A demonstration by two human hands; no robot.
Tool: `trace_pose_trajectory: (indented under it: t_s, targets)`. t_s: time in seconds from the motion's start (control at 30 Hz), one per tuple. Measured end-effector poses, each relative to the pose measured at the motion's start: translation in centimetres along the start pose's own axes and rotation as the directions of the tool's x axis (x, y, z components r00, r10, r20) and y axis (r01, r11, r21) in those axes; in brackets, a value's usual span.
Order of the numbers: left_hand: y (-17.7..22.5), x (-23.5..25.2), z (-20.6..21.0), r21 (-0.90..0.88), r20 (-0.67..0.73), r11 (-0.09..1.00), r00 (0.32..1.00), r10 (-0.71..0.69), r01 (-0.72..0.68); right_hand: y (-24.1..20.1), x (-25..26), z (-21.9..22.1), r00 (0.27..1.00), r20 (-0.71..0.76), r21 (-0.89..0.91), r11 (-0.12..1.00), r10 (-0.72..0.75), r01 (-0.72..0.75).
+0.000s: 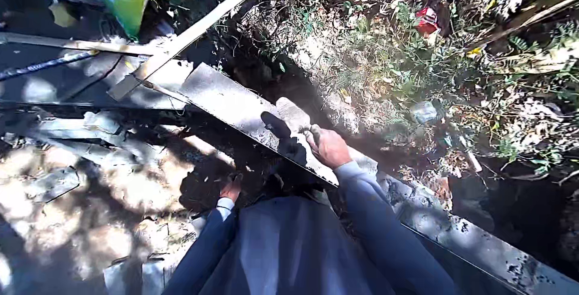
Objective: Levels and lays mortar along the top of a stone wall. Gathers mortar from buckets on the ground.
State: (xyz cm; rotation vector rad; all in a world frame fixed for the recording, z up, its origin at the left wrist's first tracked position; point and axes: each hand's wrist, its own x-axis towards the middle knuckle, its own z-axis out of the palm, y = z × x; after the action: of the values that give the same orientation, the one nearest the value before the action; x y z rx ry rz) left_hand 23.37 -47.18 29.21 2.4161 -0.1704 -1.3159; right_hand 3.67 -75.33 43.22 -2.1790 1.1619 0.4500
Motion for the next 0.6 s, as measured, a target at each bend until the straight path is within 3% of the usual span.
trace_pose_trajectory:
  t_s: [0.07, 0.13, 0.27, 0.43, 0.53, 0.6]
  targets:
    - [0.9, 0.6, -0.2, -0.051, 0.030, 0.999, 0.999, 0.011, -0.010, -3.2, 2.1, 1.4, 0.974, 0.226, -0.050, 0.999, -0.007, 0.019]
    - [1.3, 1.2, -0.6, -0.131, 0.030, 0.991, 1.000, 0.004, 0.000, -3.9, 3.5, 2.3, 0.942, 0.334, -0.080, 0.997, 0.034, -0.008]
    - [-0.1, 1.4, -2.2, -0.184, 0.035, 0.983, 0.999, -0.007, 0.014, -1.3, 2.4, 3.7, 0.913, 0.395, -0.119, 0.991, 0.105, -0.063]
    - [-4.8, 3.1, -3.6, 0.138, 0.082, 0.990, 0.996, -0.022, 0.010, -0.3, -0.4, 4.2, 0.915, 0.378, -0.208, 0.976, 0.138, -0.061]
    - [-7.9, 3.4, -3.6, 0.229, 0.041, 0.973, 0.999, 0.028, -0.037, -1.7, -1.1, 4.1, 0.944, 0.324, -0.121, 0.992, 0.061, -0.022]
    - [-6.8, 2.5, -3.8, 0.299, 0.058, 0.954, 0.997, -0.056, 0.036, -2.4, -0.9, 5.0, 0.956, 0.293, -0.037, 0.999, -0.019, 0.031]
